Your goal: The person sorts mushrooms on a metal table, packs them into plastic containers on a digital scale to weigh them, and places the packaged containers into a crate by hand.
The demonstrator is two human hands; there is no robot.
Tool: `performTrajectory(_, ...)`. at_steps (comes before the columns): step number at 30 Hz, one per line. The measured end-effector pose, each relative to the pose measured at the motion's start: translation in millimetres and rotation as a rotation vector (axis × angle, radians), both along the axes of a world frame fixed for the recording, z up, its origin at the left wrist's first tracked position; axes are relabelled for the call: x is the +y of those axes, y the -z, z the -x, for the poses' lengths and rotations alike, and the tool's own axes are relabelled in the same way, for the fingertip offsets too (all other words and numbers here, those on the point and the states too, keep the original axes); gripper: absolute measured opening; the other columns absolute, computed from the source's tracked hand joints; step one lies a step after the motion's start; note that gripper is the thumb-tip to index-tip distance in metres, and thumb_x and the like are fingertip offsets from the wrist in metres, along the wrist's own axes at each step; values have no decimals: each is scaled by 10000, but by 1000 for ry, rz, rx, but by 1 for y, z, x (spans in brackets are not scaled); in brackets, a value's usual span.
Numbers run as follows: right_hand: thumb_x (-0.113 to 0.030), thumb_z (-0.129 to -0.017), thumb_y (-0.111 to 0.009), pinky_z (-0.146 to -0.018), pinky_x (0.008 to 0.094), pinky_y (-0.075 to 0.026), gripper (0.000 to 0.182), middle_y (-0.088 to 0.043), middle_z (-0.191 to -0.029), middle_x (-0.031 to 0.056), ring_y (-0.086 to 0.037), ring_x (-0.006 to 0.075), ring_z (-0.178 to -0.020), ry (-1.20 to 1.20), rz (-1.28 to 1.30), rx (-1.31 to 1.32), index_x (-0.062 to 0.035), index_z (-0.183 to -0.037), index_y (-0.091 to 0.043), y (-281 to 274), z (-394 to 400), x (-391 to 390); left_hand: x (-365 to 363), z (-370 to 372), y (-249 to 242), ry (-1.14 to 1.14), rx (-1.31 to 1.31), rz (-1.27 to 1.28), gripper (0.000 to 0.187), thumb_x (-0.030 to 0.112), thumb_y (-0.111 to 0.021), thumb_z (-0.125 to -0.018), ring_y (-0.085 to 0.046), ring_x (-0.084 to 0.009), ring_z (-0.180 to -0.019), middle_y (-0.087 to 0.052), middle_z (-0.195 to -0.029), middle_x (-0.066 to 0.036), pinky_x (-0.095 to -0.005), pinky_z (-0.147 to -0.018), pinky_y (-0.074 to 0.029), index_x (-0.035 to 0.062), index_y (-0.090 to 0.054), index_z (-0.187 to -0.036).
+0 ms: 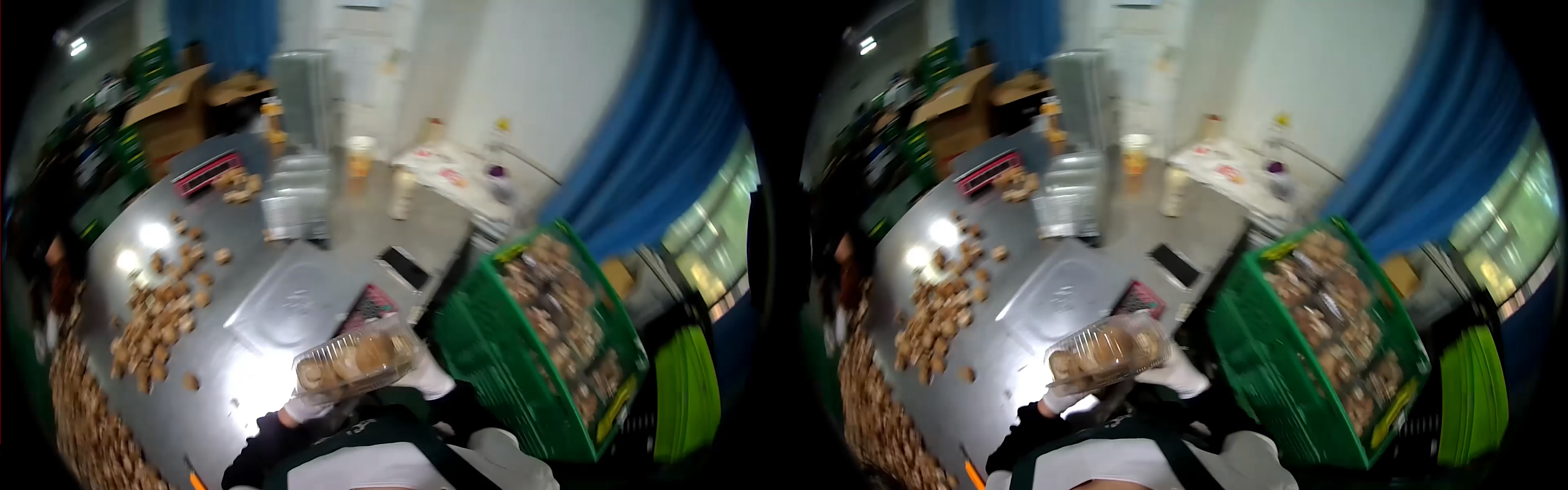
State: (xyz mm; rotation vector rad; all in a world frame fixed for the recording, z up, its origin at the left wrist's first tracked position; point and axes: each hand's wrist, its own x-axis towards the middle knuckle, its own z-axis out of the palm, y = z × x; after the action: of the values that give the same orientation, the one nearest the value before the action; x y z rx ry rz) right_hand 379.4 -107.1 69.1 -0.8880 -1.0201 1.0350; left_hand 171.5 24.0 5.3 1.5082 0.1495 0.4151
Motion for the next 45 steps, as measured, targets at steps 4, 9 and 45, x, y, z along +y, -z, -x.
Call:
performTrajectory(4,-214,-715,-779,-1069,377,-313,910,-403,-1383,86,-399,221,-1269,217,-38,392,-56,-1429,-237,-32,-12,-43,-37,-38,-40,256,49,-292,872,281,-780,-733,-543,-292,-1106,-544,-1221,-164,-355,-973,-406,-1,-277,-1388)
performTrajectory(9,-312,-928,-498,-952,395,-449,478,-519,-1251,119,-542,251,-1110,919,19,311,-15,-1296,-423,-96,-104,-153,-28,-50,-42,168,128,-248,825,124,-735,-746,-584,-217,-996,-551,-1186,-153,-314,-895,-449,-2,-256,-1405)
performTrajectory(45,-213,-842,-558,-799,426,-471,237,-646,-950,152,-595,339,-905,323,-354,-1455,-46,-987,-642,-42,-86,370,-59,130,-26,-1286,586,-121,563,257,-644,-855,-604,-225,-990,-525,-1224,-179,-313,-852,-495,-1,-432,-1308)
